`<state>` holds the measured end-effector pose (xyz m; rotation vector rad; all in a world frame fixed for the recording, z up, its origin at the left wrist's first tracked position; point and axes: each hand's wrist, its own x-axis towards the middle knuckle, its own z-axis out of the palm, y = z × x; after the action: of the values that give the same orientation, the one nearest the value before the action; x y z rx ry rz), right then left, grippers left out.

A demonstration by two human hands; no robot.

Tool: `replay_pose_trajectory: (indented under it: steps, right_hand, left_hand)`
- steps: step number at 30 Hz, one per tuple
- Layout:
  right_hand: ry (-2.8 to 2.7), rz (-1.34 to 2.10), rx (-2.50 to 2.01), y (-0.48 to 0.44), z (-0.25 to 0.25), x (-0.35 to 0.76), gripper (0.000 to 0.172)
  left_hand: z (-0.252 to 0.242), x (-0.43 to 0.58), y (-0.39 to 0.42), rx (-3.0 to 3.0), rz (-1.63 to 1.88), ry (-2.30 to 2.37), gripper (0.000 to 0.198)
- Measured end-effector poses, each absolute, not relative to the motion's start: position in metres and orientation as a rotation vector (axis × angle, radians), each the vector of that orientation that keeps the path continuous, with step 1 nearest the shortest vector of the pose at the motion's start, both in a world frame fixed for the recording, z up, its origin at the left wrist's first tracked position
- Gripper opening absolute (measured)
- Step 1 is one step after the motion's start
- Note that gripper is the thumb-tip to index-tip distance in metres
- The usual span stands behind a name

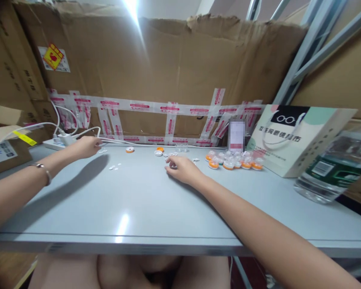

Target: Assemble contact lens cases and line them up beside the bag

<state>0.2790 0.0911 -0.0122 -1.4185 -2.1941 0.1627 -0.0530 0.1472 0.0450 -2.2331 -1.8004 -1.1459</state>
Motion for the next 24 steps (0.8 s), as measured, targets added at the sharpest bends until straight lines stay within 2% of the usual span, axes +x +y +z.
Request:
replay_pose_trajectory:
  steps: [3,8,17,21,24]
  right_hand:
    - [-2.179,0.215,-1.427,0.091,-0.016,0.283,0.012]
    - [-2.138,0.271,-1.445,0.093,-0.012,0.283,0.012]
    - [-2.142,0.33,-1.408,0.09,-0.014,0.279,0.012]
    - [-2.115,0.338,-1.405,0.092,-0.007,0.286,0.009]
    - [-1.929,0.214,-1.506,0.099,0.009,0.315,0.02]
  left_hand:
    - [0.029,-0.052,0.162,-2.321,-0.926,-1.864,0.034]
    - [0.016,-0.059,0.166,-2.355,-0.773,-1.863,0.031]
    - [0.045,-0.011,0.136,-2.585,-0.658,-1.632,0.011]
    - [0.038,0.035,0.106,-2.813,-0.583,-1.453,0.008]
    - [0.025,0.056,0.094,-2.961,-0.525,-1.36,0.009]
